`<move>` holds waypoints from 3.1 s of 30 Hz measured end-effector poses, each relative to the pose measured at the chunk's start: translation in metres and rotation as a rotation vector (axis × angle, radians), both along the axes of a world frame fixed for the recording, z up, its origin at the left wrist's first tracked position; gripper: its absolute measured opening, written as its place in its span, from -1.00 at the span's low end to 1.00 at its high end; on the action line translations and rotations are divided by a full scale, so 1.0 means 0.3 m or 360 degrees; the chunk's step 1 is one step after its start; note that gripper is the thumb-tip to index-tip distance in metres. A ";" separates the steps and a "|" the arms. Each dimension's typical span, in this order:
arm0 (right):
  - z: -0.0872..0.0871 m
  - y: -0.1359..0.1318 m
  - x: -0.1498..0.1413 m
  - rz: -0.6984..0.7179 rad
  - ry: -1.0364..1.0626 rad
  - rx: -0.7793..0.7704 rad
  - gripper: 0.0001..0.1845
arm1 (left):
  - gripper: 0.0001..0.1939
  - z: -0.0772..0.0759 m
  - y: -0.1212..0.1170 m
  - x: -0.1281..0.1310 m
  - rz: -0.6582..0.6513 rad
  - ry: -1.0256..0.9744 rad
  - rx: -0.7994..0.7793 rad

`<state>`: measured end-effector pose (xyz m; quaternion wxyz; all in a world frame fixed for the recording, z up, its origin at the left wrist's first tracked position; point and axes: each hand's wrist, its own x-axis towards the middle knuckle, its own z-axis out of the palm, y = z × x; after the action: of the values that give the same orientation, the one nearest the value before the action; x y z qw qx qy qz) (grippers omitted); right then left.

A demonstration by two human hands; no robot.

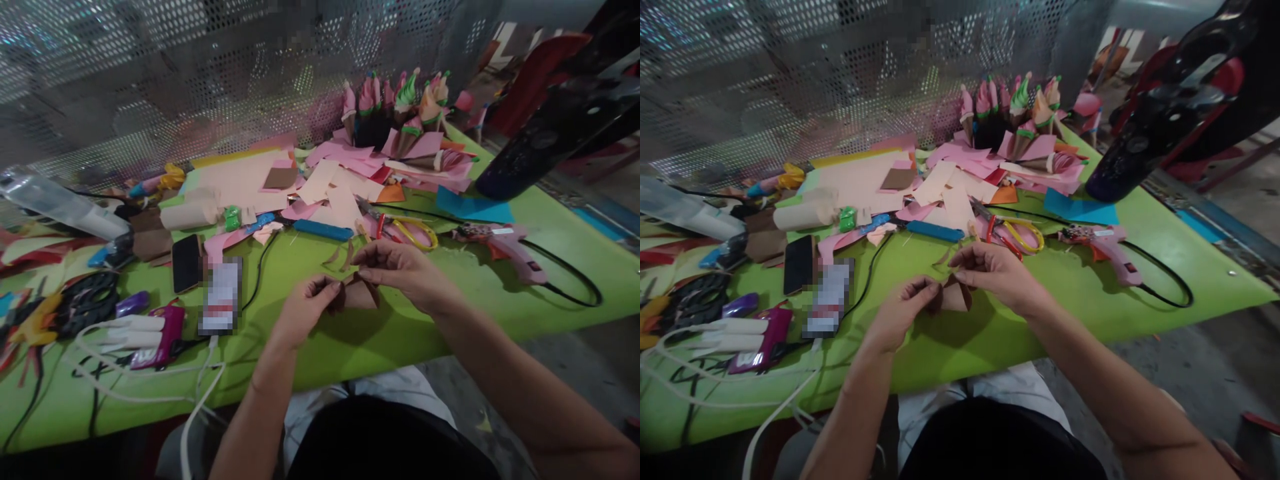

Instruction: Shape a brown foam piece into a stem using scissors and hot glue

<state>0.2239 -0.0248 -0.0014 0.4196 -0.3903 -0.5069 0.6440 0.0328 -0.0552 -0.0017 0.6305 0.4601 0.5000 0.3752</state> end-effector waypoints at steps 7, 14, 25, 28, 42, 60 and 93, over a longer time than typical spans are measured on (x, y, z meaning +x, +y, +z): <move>0.022 -0.008 -0.005 0.0036 -0.0015 -0.0001 -0.67 | -0.69 -0.001 -0.001 0.004 0.0079 0.0090 0.0081; 0.010 -0.016 -0.021 0.0098 -0.0279 0.0066 -0.70 | -0.81 -0.008 -0.009 0.006 0.0089 0.0304 0.0263; 0.000 -0.006 -0.018 -0.0016 -0.0323 0.0106 -0.81 | -0.65 -0.015 -0.008 0.000 0.0018 0.0140 0.0120; -0.002 -0.006 -0.015 -0.0004 -0.0301 0.0110 -0.81 | -0.64 -0.014 -0.007 -0.002 0.0034 0.0094 0.0076; 0.008 0.004 -0.010 0.0008 -0.0243 0.0094 -0.74 | -0.81 -0.018 -0.007 0.003 0.0030 0.0489 0.0367; 0.000 -0.001 -0.012 0.0122 -0.0296 -0.0008 -0.79 | -0.76 -0.025 -0.002 -0.013 -0.0130 0.0365 0.0288; 0.012 -0.008 -0.016 0.0241 -0.0398 -0.0002 -0.80 | -0.81 -0.016 -0.007 -0.015 -0.0161 0.0632 0.0374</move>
<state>0.2191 -0.0273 0.0023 0.3031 -0.4286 -0.5827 0.6204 0.0284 -0.0573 -0.0066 0.4798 0.6196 0.5434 0.3010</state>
